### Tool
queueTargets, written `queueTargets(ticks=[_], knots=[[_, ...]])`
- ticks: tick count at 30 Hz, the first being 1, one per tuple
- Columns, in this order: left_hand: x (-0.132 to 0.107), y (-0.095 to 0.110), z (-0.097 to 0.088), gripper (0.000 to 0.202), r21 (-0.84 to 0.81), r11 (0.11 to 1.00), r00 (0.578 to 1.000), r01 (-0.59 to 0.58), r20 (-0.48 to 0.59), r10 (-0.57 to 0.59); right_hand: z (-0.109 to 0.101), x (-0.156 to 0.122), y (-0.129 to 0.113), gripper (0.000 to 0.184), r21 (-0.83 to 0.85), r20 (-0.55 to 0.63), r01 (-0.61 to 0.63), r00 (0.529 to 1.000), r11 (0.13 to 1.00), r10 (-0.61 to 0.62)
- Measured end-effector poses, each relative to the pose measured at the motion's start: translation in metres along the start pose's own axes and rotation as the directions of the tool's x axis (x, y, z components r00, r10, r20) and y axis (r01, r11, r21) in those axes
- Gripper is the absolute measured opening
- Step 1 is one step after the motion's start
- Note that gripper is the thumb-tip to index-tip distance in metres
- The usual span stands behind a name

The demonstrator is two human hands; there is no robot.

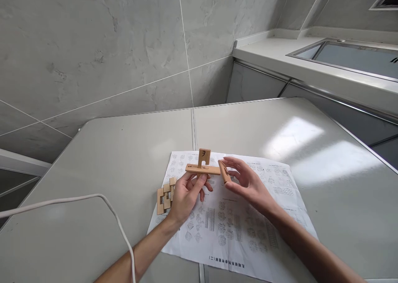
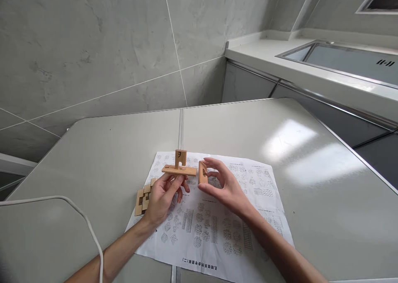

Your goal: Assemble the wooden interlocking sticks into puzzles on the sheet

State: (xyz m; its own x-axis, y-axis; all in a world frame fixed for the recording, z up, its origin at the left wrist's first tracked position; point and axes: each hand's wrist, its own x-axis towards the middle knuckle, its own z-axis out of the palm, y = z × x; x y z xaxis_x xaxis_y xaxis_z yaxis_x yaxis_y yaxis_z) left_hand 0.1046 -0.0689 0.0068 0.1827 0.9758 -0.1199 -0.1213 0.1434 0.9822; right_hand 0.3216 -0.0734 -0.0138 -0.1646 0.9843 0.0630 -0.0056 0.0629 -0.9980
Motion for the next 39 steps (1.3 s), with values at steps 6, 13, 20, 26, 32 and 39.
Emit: queueTargets(ticks=[6,13,20,26,32,39], knots=[[-0.0014,0.0031,0.0005,0.034,0.024,0.999,0.999,0.024,0.023,-0.025,-0.0005,0.0,-0.0029,0.064,0.324,0.081,-0.138,0.99,0.936,0.118],[-0.0015,0.0015,0.0003,0.034,0.02,1.0,1.0,0.012,0.001,-0.012,0.0033,0.0012,-0.0036,0.079,0.4,0.183,-0.193,0.975,0.896,0.128],[-0.0024,0.0043,0.0026,0.034,0.052,0.998,1.0,0.022,0.001,-0.022,0.0015,0.0019,-0.0021,0.075,0.393,0.122,-0.165,0.984,0.905,0.127],[-0.0029,0.0058,0.0039,0.033,0.062,0.998,1.0,0.029,0.004,-0.029,0.0008,0.0028,-0.001,0.069,0.401,0.12,-0.132,0.989,0.907,0.091],[-0.0031,0.0086,0.0044,0.033,0.067,0.997,0.999,0.033,-0.006,-0.033,0.0016,0.0034,-0.0024,0.067,0.37,0.127,-0.109,0.99,0.923,0.066],[-0.0032,0.0065,0.0023,0.028,0.072,0.996,0.999,0.045,0.009,-0.045,0.001,0.0031,-0.0048,0.065,0.365,0.122,-0.129,0.988,0.922,0.09]])
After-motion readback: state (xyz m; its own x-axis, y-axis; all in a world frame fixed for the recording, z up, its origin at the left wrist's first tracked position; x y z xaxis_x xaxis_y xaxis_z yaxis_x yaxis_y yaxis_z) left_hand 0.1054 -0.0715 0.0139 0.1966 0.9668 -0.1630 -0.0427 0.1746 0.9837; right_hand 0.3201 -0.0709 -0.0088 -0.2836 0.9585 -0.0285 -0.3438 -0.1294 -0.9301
